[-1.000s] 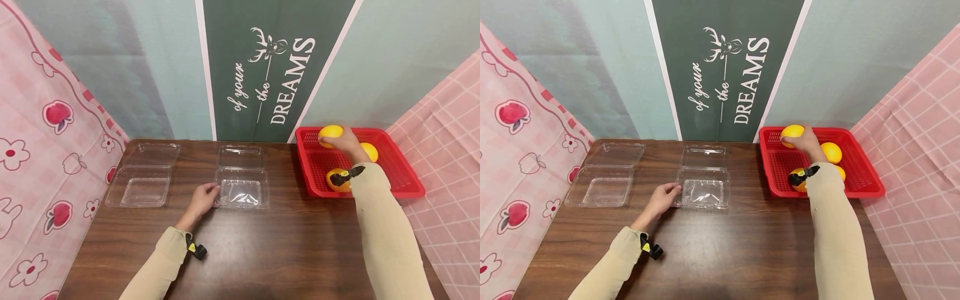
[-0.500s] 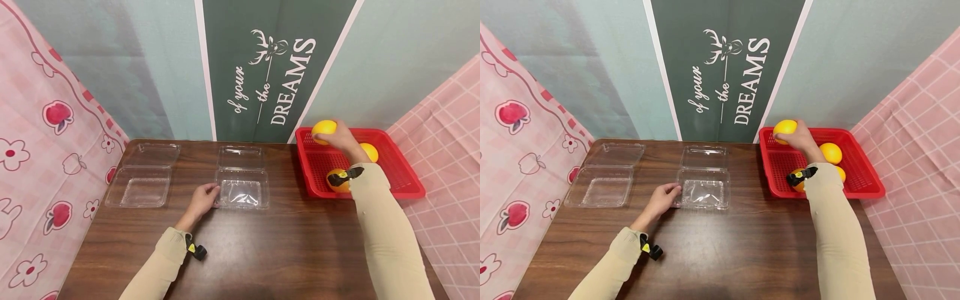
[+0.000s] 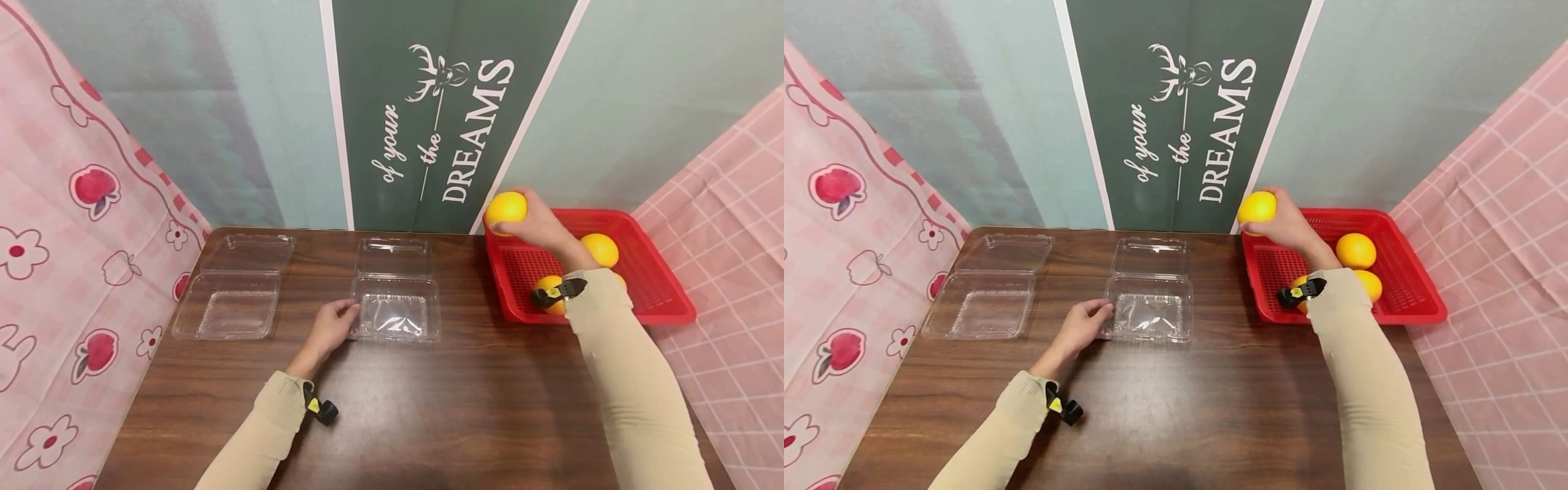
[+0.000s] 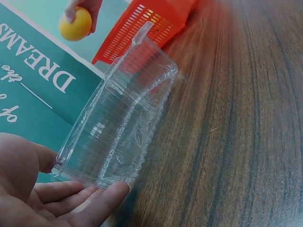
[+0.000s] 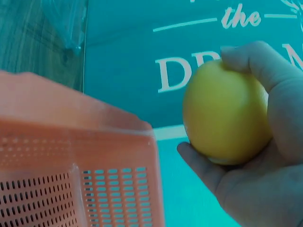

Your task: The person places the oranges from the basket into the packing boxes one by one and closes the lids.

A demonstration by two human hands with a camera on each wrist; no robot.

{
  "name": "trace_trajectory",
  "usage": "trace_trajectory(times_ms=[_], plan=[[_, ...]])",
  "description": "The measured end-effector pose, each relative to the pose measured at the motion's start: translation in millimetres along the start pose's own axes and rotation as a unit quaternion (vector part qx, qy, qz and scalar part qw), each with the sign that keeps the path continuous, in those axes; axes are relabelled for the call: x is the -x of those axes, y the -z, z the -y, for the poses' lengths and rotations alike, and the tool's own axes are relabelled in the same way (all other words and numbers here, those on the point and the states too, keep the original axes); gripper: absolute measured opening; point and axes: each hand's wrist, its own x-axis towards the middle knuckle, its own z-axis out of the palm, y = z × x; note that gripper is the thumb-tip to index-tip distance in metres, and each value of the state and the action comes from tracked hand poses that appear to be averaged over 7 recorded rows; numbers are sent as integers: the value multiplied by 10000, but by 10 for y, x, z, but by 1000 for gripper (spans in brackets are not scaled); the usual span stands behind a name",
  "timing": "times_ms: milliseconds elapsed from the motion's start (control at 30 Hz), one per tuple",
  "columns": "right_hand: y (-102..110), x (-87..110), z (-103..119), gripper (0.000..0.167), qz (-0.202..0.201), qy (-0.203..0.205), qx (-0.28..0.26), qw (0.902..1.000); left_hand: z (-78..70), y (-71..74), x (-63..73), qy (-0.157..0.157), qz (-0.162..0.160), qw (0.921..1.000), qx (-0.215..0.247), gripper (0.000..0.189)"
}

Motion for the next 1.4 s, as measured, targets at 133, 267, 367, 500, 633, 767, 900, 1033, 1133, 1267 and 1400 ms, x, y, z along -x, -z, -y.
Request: trace_trajectory(times_ms=[133,267,367,500,633,767,900,1033,1133,1267,1400], plan=[[-91,41,95,85,222,262,-64,9994,13,7,11,-21,18,10000,27,37],[-187,89,178,86,354,459,-208,9981,49,16,17,-76,34,10000,39,37],[-256,127,227,86,405,536,-228,9975,75,15,22,-84,57,9999,61,37],[-341,164,291,86,535,634,-134,9965,92,18,26,-77,85,9999,96,37],[-450,193,343,86,737,823,-74,9939,104,30,33,-102,89,9999,89,36],[-578,232,410,86,892,1002,17,9910,107,35,39,-32,66,10000,57,36],[-719,284,504,89,1077,1211,77,9868,117,36,43,-71,69,9999,17,36],[-876,303,591,91,1347,1457,173,9800,84,47,35,-73,90,9999,46,37],[-1008,312,643,91,1502,1585,257,9755,51,54,27,-9,85,9999,70,38],[-1174,317,704,90,1647,1715,330,9708,10,65,15,76,76,9999,24,39],[-1313,318,761,90,1789,1769,340,9672,-13,74,5,112,96,9999,-1,38]])
